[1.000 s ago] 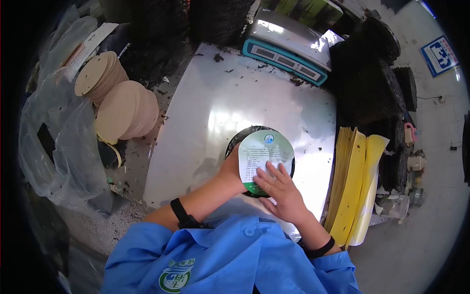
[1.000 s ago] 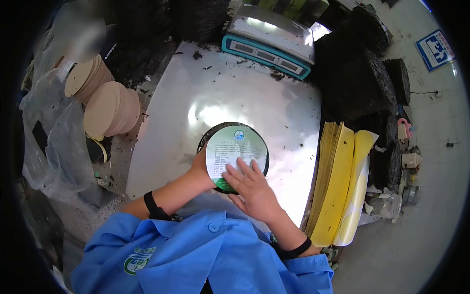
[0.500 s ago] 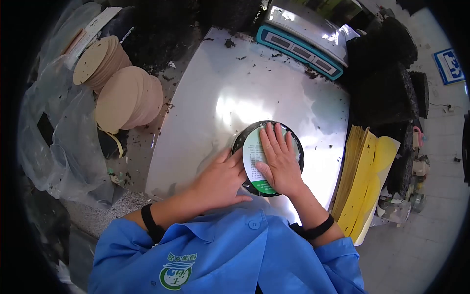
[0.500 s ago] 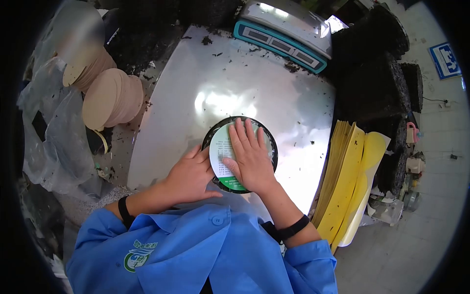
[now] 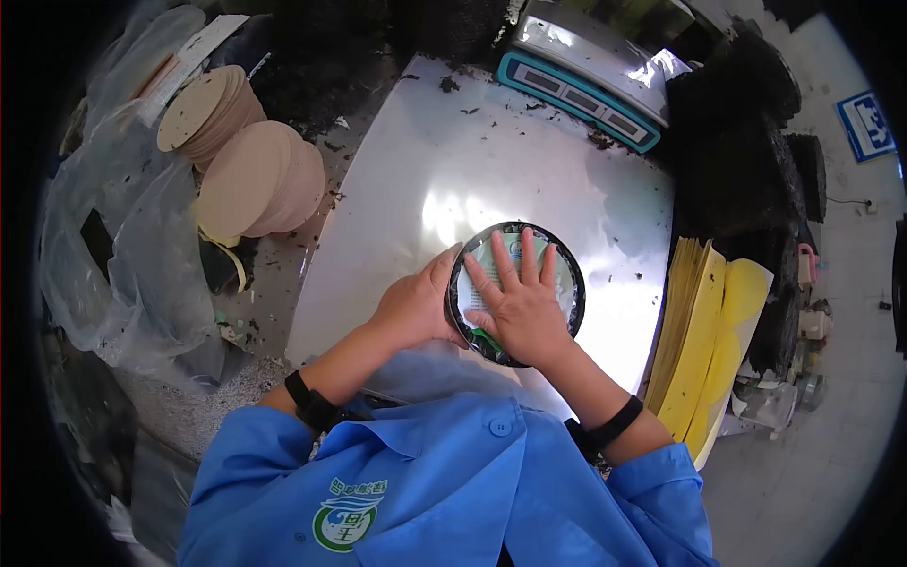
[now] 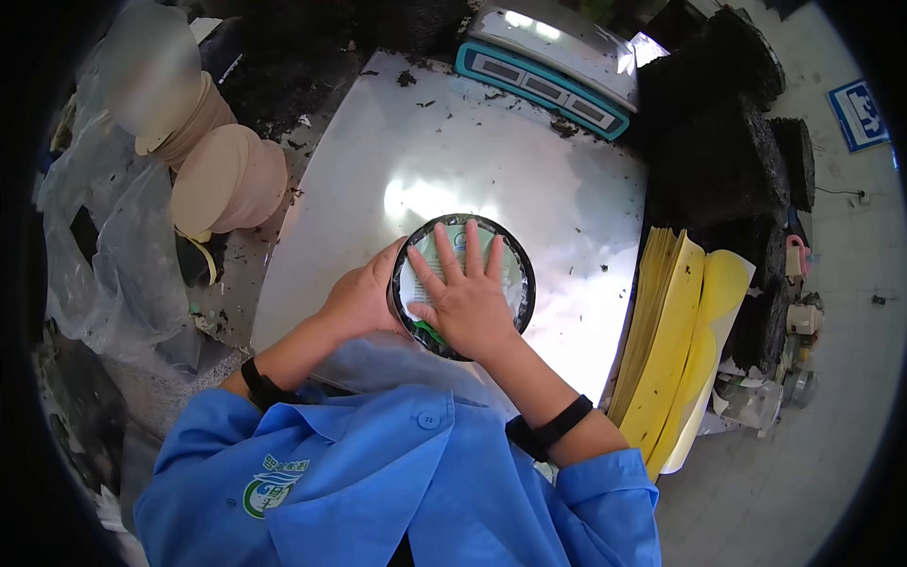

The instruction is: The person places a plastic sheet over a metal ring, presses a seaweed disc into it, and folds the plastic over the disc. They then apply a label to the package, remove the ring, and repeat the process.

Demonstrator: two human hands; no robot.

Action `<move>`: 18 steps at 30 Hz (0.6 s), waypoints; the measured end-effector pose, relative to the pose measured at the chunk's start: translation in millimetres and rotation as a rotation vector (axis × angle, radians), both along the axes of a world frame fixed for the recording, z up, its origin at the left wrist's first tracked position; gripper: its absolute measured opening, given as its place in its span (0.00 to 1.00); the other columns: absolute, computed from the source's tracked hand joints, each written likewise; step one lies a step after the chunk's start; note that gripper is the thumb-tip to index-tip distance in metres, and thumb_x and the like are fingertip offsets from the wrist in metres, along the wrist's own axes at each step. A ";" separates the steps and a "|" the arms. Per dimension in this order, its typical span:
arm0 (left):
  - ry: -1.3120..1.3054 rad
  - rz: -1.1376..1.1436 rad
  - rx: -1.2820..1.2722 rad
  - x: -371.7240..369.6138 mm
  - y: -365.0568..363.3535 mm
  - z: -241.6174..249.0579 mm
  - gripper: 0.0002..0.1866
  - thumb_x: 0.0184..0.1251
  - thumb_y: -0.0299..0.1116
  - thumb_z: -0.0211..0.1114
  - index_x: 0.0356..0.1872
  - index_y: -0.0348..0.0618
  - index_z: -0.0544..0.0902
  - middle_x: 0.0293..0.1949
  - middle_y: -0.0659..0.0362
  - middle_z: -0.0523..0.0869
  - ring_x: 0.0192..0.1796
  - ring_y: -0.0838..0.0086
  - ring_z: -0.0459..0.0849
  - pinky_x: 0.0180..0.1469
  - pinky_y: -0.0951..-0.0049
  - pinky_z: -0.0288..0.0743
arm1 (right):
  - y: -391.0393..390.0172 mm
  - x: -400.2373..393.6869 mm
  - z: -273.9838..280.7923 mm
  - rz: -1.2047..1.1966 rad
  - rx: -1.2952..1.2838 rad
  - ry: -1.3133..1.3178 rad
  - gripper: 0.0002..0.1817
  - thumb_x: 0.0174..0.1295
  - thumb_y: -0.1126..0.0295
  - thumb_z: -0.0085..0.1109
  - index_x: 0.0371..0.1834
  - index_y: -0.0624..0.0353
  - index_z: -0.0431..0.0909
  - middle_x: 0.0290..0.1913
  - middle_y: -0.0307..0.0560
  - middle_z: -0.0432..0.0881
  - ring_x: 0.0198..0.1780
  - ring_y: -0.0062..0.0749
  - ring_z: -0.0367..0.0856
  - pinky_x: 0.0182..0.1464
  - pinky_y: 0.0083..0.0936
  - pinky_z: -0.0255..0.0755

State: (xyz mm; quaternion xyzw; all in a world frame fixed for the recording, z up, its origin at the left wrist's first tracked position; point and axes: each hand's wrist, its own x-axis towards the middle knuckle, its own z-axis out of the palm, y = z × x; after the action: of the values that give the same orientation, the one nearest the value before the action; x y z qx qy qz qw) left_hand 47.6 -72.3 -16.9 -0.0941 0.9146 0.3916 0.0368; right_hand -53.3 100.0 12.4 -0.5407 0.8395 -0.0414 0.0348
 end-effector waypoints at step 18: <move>0.014 -0.351 0.893 -46.7 7.0 25.7 0.29 0.71 0.41 0.63 0.67 0.33 0.71 0.63 0.53 0.80 0.56 0.74 0.81 0.61 0.69 0.74 | 95.7 -29.5 80.2 0.114 0.170 -0.370 0.39 0.64 0.43 0.59 0.76 0.48 0.64 0.79 0.59 0.55 0.79 0.56 0.52 0.75 0.43 0.55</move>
State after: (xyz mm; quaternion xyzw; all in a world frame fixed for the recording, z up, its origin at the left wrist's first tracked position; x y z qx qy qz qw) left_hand 0.9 -65.3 8.8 0.0895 0.6591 0.7347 0.1332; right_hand -82.9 195.6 92.6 -0.5658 0.7871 -0.0668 0.2364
